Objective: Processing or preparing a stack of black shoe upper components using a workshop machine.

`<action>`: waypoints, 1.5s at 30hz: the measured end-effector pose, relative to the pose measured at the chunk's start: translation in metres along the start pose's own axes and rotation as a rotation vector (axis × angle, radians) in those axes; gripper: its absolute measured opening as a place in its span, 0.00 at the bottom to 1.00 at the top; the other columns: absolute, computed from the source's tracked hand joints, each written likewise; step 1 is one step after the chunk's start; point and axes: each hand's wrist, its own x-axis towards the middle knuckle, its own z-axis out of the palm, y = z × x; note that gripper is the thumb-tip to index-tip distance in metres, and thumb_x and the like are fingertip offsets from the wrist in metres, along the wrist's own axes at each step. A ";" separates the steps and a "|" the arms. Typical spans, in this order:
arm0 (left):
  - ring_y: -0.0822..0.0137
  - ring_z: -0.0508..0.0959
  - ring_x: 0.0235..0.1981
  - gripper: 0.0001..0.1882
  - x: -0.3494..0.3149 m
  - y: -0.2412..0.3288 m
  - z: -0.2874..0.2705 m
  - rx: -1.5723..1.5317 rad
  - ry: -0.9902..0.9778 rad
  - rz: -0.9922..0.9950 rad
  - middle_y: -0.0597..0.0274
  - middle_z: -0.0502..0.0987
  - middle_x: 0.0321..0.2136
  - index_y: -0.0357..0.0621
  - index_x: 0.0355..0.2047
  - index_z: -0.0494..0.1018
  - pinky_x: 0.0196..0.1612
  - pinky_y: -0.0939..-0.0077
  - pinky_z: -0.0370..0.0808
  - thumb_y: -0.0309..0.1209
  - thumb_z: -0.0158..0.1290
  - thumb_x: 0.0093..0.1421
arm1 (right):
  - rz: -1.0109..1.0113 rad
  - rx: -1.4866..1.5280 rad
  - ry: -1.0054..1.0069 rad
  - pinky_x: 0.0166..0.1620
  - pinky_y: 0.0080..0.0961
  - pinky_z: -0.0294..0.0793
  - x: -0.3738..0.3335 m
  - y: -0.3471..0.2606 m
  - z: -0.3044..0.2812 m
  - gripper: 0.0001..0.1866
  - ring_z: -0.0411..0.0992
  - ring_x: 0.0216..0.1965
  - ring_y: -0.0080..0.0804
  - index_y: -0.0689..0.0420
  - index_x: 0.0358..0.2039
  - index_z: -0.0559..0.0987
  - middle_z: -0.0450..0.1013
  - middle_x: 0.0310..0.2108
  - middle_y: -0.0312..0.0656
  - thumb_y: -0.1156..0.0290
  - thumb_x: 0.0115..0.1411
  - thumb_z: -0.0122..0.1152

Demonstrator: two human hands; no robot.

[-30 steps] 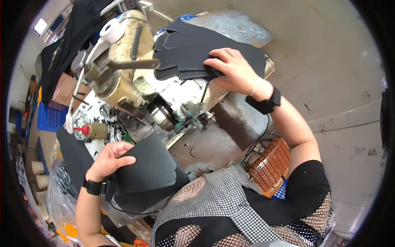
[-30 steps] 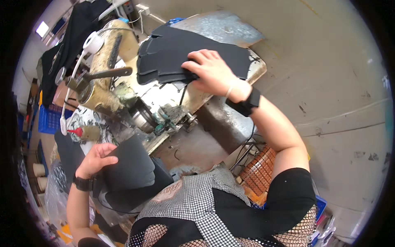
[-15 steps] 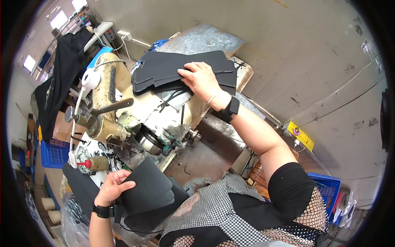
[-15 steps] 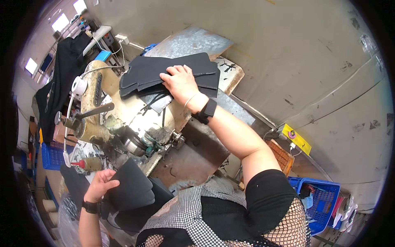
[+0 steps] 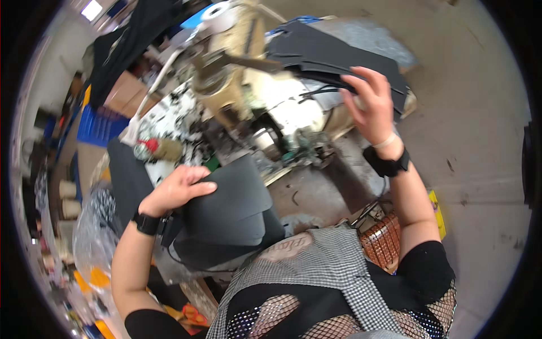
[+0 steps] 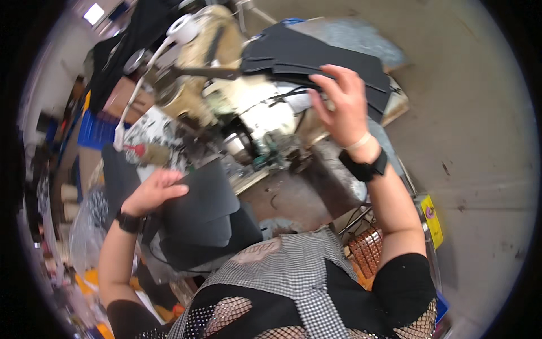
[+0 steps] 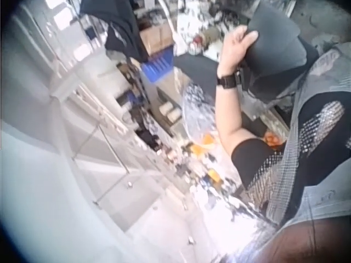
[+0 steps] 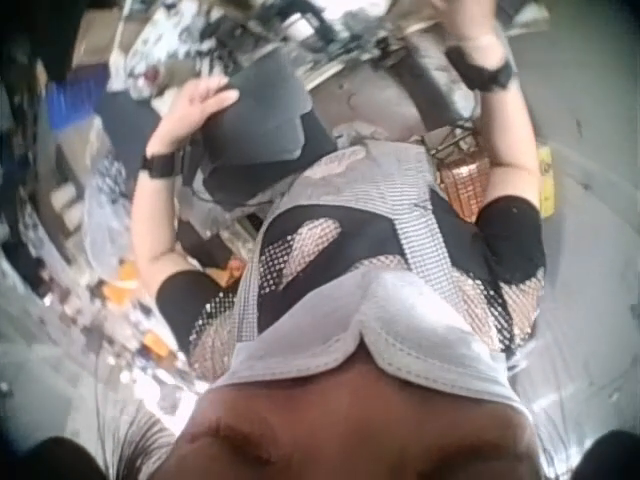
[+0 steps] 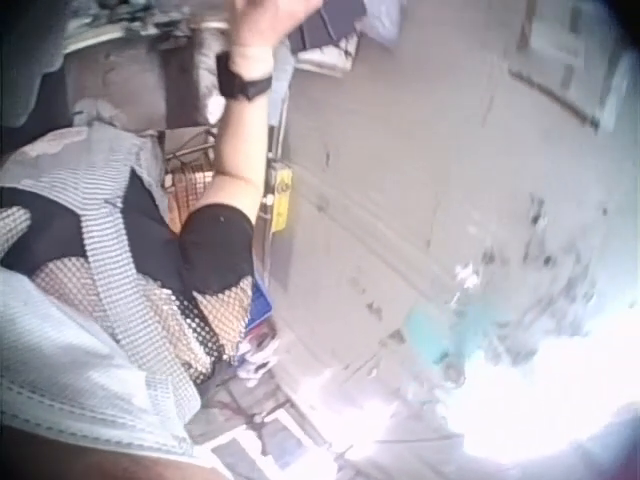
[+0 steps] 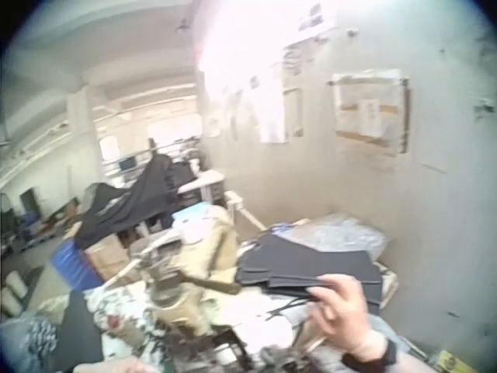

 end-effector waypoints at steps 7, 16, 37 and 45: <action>0.86 0.67 0.26 0.11 -0.004 -0.004 -0.011 0.027 -0.042 -0.010 0.77 0.72 0.24 0.38 0.28 0.72 0.29 0.84 0.67 0.32 0.56 0.63 | -0.195 0.261 -0.152 0.46 0.41 0.70 -0.010 -0.030 -0.016 0.19 0.71 0.42 0.46 0.56 0.38 0.79 0.73 0.40 0.45 0.77 0.42 0.68; 0.83 0.75 0.31 0.09 0.030 0.012 -0.006 -0.028 -0.128 0.007 0.72 0.78 0.29 0.38 0.39 0.73 0.36 0.88 0.71 0.28 0.58 0.61 | -0.447 0.319 -0.350 0.49 0.38 0.72 -0.002 -0.040 0.003 0.21 0.73 0.44 0.42 0.55 0.38 0.81 0.76 0.40 0.42 0.78 0.38 0.61; 0.85 0.73 0.30 0.11 0.028 0.014 -0.006 0.002 -0.073 0.015 0.72 0.77 0.29 0.36 0.40 0.73 0.35 0.88 0.69 0.28 0.58 0.61 | -0.455 0.277 -0.581 0.60 0.44 0.63 0.006 -0.040 -0.009 0.32 0.66 0.56 0.45 0.51 0.46 0.78 0.71 0.51 0.42 0.74 0.34 0.68; 0.81 0.76 0.32 0.13 0.006 0.006 -0.017 0.124 -0.170 -0.048 0.70 0.80 0.30 0.36 0.41 0.76 0.40 0.83 0.73 0.33 0.59 0.61 | 0.489 0.686 -0.678 0.40 0.15 0.74 0.068 0.077 -0.061 0.07 0.74 0.34 0.16 0.65 0.37 0.80 0.79 0.36 0.34 0.79 0.57 0.63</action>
